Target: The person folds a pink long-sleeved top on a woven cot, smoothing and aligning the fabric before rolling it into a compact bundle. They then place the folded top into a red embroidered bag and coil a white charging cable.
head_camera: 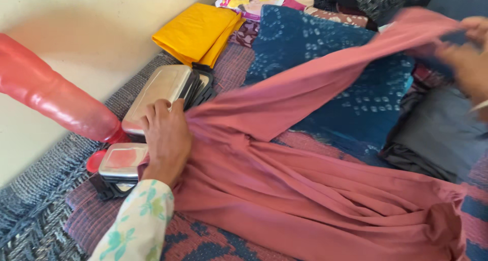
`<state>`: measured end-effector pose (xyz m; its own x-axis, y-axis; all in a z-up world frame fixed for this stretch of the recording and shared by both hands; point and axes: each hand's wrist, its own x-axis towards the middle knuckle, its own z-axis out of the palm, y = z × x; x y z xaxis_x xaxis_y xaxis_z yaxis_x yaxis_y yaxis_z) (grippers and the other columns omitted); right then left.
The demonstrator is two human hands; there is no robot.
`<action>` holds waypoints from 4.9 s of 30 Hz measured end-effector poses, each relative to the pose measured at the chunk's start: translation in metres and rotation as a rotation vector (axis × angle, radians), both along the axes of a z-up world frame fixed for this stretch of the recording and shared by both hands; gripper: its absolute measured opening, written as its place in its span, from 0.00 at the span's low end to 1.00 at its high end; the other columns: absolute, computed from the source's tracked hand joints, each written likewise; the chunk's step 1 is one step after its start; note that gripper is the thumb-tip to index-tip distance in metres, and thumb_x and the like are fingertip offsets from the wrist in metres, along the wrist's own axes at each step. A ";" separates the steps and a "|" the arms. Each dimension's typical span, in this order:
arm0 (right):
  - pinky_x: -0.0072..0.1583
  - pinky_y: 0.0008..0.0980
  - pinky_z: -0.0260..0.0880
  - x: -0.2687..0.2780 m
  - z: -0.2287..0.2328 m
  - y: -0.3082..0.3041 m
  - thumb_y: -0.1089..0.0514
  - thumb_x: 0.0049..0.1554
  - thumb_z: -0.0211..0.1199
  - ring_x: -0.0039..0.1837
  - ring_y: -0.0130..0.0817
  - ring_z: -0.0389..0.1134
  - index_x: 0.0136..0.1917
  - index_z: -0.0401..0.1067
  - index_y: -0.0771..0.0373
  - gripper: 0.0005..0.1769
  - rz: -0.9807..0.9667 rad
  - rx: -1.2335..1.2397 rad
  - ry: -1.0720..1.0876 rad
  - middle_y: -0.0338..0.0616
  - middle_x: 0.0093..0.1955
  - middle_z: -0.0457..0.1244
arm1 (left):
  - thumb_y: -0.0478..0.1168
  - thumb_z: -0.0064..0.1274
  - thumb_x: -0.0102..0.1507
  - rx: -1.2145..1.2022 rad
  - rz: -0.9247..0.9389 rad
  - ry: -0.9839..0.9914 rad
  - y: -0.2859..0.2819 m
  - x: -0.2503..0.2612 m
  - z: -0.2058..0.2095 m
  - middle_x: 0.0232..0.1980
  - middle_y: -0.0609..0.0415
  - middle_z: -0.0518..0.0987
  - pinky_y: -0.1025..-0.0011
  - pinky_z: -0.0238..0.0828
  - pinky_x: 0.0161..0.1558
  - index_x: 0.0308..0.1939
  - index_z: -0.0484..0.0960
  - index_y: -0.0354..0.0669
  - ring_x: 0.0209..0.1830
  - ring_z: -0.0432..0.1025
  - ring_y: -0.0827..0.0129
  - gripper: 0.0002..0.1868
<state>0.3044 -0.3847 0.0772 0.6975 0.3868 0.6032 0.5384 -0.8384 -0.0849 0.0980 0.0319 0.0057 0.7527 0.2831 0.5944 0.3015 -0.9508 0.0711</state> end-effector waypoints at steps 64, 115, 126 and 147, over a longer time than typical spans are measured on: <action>0.68 0.39 0.64 -0.183 -0.141 -0.186 0.41 0.50 0.68 0.66 0.37 0.67 0.59 0.75 0.44 0.24 -0.172 -0.191 0.566 0.34 0.61 0.68 | 0.38 0.51 0.61 -0.168 -0.463 0.146 -0.058 -0.066 -0.015 0.59 0.47 0.77 0.55 0.64 0.56 0.55 0.79 0.40 0.58 0.70 0.50 0.19; 0.58 0.48 0.68 -0.191 -0.107 -0.135 0.56 0.51 0.67 0.59 0.55 0.64 0.70 0.60 0.65 0.36 -0.285 0.328 0.293 0.61 0.61 0.58 | 0.39 0.46 0.68 -0.206 -0.235 -0.047 -0.176 -0.034 -0.047 0.58 0.37 0.77 0.49 0.66 0.60 0.67 0.72 0.35 0.59 0.70 0.42 0.24; 0.59 0.49 0.70 -0.262 -0.138 -0.159 0.44 0.49 0.70 0.55 0.58 0.68 0.55 0.69 0.56 0.25 -0.490 -0.036 0.633 0.55 0.52 0.62 | 0.48 0.41 0.69 -0.099 -0.247 0.085 -0.230 -0.045 -0.059 0.74 0.37 0.65 0.45 0.48 0.72 0.69 0.72 0.39 0.74 0.59 0.45 0.27; 0.53 0.56 0.67 -0.279 -0.159 -0.212 0.71 0.54 0.54 0.49 0.62 0.70 0.65 0.67 0.56 0.26 -0.724 0.173 0.717 0.58 0.43 0.68 | 0.48 0.42 0.70 -0.130 -0.254 0.039 -0.229 -0.046 -0.067 0.74 0.37 0.67 0.46 0.48 0.74 0.67 0.75 0.40 0.75 0.59 0.45 0.25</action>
